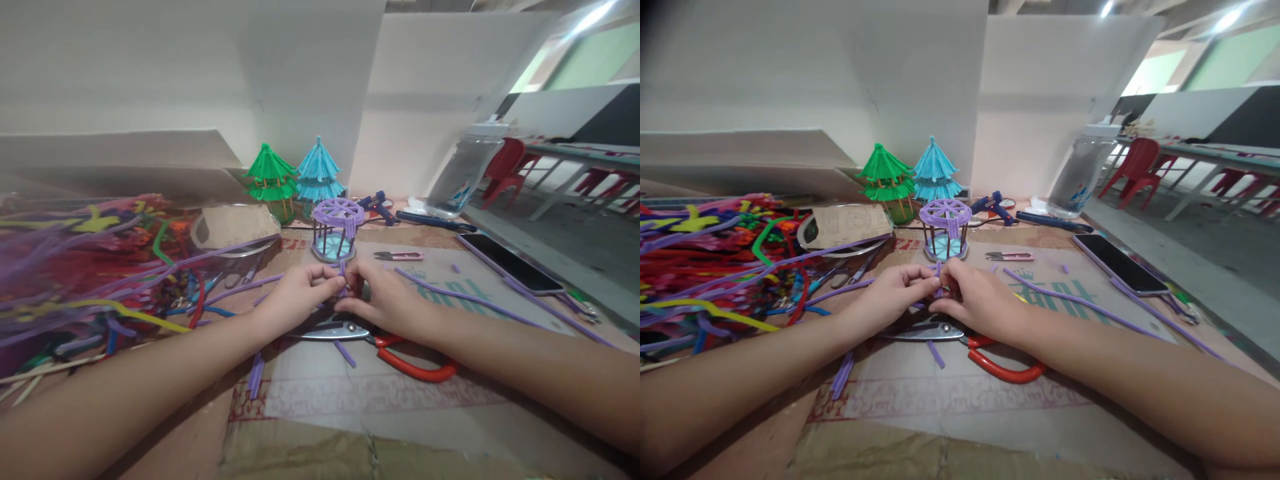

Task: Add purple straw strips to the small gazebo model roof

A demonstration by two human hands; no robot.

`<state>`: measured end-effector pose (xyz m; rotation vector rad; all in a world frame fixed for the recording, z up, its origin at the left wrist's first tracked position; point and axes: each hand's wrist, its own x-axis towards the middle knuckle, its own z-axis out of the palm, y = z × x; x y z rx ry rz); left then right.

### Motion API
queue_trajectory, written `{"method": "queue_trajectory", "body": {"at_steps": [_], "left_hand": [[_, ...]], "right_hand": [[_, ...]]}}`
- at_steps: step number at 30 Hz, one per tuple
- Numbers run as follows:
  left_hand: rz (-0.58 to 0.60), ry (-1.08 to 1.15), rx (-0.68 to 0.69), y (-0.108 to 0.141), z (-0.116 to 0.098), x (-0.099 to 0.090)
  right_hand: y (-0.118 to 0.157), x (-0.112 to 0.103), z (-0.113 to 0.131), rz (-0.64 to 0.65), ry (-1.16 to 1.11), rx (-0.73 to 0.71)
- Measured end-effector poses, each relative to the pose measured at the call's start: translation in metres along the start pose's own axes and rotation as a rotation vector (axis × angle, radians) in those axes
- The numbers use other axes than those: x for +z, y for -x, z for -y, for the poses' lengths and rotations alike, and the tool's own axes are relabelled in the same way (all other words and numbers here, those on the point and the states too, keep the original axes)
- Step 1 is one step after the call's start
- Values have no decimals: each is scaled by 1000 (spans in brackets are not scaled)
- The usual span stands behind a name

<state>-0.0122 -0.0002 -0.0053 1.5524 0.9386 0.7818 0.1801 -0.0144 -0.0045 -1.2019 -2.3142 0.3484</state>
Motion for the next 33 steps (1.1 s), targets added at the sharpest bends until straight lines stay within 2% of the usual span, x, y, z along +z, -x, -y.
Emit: {"method": "queue_trajectory", "body": {"at_steps": [4, 12, 26, 30, 33], "left_hand": [[-7, -18, 23, -3, 5, -2], [8, -11, 0, -1, 1, 0], [34, -60, -58, 1, -4, 0], [63, -41, -22, -2, 1, -2], [43, -86, 0, -2, 3, -2]], "right_hand": [[1, -1, 2, 8, 36, -8], [0, 0, 4, -2, 115, -39], [1, -1, 6, -43, 97, -61], [2, 0, 6, -36, 93, -83], [1, 1, 4, -41, 103, -94]]}}
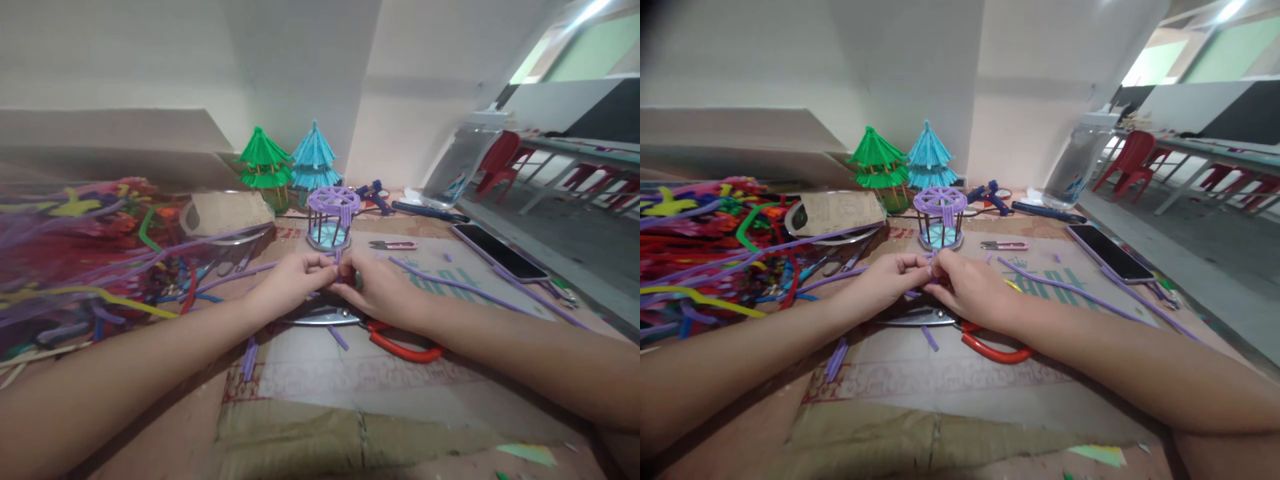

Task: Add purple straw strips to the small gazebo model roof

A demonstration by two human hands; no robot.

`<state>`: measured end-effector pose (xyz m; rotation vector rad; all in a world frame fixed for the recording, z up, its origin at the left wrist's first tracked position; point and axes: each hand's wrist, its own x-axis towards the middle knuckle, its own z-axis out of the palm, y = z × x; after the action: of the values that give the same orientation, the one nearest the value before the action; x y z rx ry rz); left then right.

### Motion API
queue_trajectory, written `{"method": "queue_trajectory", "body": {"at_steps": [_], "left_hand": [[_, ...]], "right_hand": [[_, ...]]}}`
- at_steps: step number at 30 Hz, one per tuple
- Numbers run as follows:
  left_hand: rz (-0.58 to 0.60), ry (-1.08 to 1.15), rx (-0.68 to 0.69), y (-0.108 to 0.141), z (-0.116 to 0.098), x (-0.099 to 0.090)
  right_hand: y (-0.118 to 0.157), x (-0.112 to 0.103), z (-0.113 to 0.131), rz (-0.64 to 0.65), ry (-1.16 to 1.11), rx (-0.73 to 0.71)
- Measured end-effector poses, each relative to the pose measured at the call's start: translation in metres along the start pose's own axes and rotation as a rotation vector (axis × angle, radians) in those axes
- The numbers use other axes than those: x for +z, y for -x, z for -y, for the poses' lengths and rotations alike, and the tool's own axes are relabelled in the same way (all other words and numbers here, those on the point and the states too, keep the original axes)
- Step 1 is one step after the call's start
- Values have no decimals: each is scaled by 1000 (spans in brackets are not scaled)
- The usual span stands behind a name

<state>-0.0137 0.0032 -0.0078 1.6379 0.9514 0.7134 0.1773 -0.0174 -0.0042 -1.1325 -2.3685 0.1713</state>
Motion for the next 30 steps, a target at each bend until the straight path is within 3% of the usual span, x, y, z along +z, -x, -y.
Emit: {"method": "queue_trajectory", "body": {"at_steps": [7, 15, 25, 30], "left_hand": [[-36, 24, -33, 0, 3, -1], [-25, 42, 17, -5, 9, -1], [-21, -37, -22, 2, -4, 0], [-52, -40, 42, 4, -7, 1]], "right_hand": [[-1, 0, -5, 19, -35, 4], [-1, -1, -3, 30, -43, 41], [-1, -2, 0, 17, -75, 86], [0, -6, 0, 34, -89, 72]]}}
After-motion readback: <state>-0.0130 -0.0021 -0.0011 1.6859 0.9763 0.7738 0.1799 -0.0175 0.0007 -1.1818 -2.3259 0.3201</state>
